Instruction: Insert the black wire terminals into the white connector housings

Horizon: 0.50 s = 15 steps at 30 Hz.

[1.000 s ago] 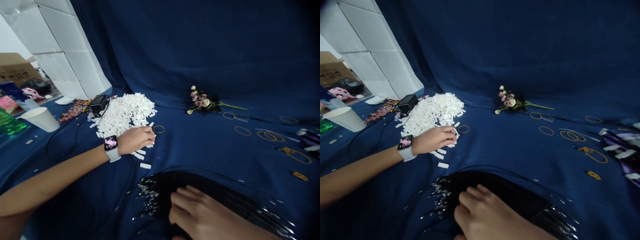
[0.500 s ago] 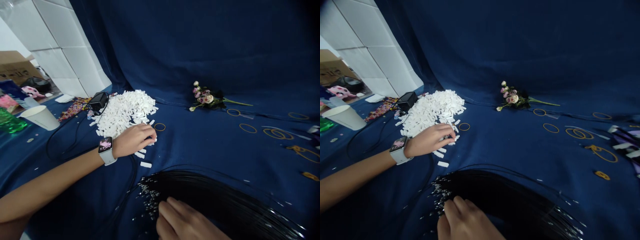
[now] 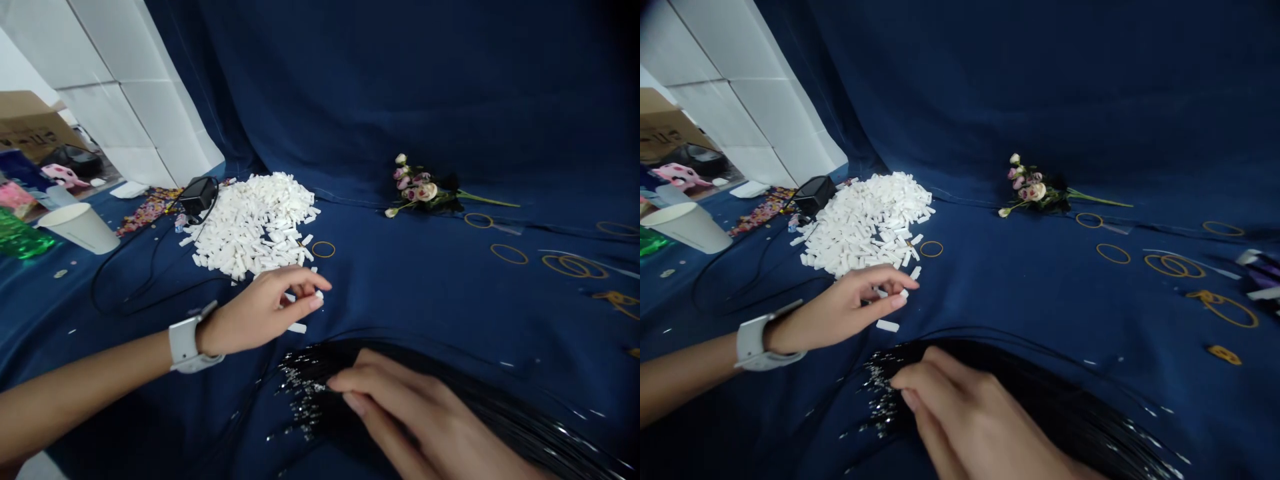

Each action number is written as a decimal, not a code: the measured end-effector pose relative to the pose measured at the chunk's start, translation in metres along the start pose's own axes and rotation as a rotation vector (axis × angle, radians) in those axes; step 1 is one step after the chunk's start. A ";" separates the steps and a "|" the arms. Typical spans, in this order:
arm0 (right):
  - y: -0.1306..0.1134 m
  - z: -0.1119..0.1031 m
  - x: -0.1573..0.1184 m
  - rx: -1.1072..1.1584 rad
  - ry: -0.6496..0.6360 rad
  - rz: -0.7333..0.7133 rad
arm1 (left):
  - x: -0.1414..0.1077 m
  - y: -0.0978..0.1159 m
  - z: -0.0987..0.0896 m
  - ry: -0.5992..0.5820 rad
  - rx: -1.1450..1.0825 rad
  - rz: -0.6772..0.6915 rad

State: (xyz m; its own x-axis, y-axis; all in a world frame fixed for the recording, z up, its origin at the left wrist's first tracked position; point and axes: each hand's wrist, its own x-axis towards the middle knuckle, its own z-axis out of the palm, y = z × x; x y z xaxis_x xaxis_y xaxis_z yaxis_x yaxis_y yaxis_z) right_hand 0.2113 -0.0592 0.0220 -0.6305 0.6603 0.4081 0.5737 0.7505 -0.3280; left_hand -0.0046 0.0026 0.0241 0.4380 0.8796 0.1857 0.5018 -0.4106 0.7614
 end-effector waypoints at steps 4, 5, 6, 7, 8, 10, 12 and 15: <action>0.019 0.000 0.018 0.175 0.073 0.011 | -0.020 0.006 0.008 -0.081 -0.266 -0.245; 0.023 0.003 0.020 0.207 0.085 0.017 | -0.024 0.006 0.010 -0.089 -0.310 -0.282; 0.027 0.006 0.020 0.228 0.093 0.024 | -0.027 0.006 0.012 -0.094 -0.348 -0.308; 0.029 0.010 0.020 0.238 0.099 0.029 | -0.030 0.007 0.014 -0.098 -0.381 -0.327; 0.031 0.014 0.019 0.243 0.100 0.036 | -0.032 0.007 0.016 -0.099 -0.408 -0.342; 0.031 0.019 0.017 0.238 0.092 0.029 | -0.035 0.008 0.019 -0.097 -0.446 -0.382; 0.030 0.021 0.014 0.192 0.050 -0.018 | -0.037 0.008 0.022 -0.099 -0.463 -0.424; 0.028 0.024 0.012 0.078 -0.031 -0.133 | -0.040 0.007 0.024 -0.099 -0.495 -0.460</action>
State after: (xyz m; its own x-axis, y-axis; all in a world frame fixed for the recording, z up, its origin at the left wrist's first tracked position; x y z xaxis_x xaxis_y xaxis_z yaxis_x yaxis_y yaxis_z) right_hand 0.2080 -0.0295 -0.0028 -0.7146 0.5547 0.4262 0.4425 0.8303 -0.3387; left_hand -0.0004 -0.0410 0.0074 0.3402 0.9024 -0.2645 0.2636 0.1784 0.9480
